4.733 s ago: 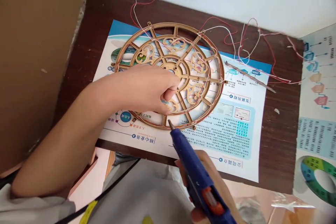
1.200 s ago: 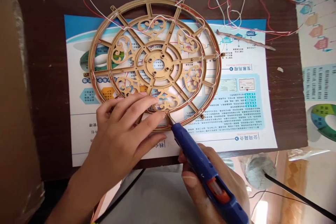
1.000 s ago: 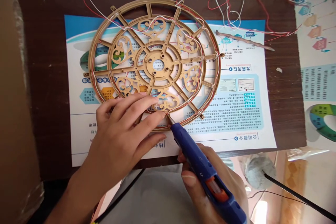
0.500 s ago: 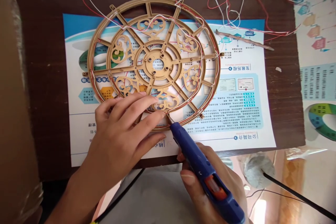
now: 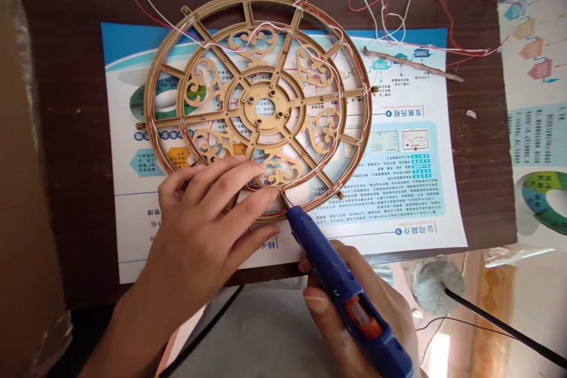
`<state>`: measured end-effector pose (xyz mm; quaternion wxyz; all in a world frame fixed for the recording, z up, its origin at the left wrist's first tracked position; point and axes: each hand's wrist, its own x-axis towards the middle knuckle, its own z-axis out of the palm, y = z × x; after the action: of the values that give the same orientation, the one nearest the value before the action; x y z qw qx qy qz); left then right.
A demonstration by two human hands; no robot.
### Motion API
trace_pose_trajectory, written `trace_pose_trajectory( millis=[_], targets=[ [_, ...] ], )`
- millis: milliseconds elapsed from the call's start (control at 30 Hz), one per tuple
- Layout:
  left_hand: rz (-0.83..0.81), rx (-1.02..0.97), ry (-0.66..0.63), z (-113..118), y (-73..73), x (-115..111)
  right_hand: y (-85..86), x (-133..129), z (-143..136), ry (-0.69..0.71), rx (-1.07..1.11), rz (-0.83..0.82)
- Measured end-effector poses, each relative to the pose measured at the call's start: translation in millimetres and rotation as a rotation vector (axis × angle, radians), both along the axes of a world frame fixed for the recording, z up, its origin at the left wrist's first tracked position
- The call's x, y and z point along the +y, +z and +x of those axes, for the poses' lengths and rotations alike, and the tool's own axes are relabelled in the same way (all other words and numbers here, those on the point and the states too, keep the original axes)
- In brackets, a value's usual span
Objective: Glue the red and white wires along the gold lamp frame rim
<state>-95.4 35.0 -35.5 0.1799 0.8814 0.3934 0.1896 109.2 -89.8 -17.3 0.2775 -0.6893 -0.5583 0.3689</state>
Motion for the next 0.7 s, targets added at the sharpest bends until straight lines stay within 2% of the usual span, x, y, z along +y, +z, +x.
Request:
trace_pose_trajectory(
  millis=[233, 400, 700],
  targets=[
    [0.007, -0.007, -0.001, -0.2, -0.4, 0.6, 1.2, 0.5, -0.2, -0.024, 0.065, -0.007],
    [0.026, -0.023, 0.000, 0.9, -2.0, 0.6, 1.2, 2.0, -1.5, -0.030, 0.005, 0.039],
    [0.014, -0.039, 0.013, 1.7, -3.0, -0.2, 2.7, 7.6, -3.5, -0.025, 0.029, 0.026]
  ],
)
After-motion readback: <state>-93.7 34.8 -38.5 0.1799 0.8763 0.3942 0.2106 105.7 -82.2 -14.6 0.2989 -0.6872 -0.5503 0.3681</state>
